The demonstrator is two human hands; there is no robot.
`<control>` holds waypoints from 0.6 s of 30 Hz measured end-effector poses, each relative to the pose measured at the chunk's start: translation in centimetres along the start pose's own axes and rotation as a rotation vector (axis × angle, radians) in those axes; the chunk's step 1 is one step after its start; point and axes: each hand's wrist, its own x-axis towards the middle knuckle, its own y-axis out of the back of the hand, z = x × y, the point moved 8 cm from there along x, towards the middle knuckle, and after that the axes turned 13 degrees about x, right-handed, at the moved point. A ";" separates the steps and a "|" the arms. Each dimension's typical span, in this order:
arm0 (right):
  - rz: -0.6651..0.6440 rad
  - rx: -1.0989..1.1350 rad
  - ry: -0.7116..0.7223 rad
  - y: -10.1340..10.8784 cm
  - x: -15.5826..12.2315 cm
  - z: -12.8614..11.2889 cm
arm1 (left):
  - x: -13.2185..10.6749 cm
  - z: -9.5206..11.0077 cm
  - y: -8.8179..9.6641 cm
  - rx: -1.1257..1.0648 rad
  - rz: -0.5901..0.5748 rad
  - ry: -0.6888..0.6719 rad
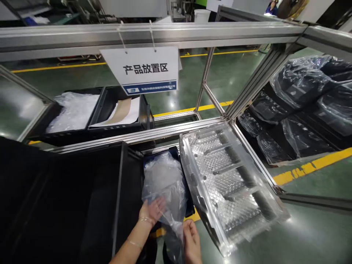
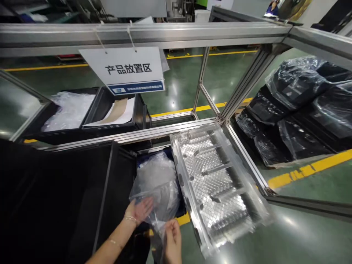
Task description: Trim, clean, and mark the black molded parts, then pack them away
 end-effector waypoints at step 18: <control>-0.235 0.014 0.507 -12.3 -13.0 -23.1 | -25.1 25.6 -8.9 0.165 -0.290 -0.828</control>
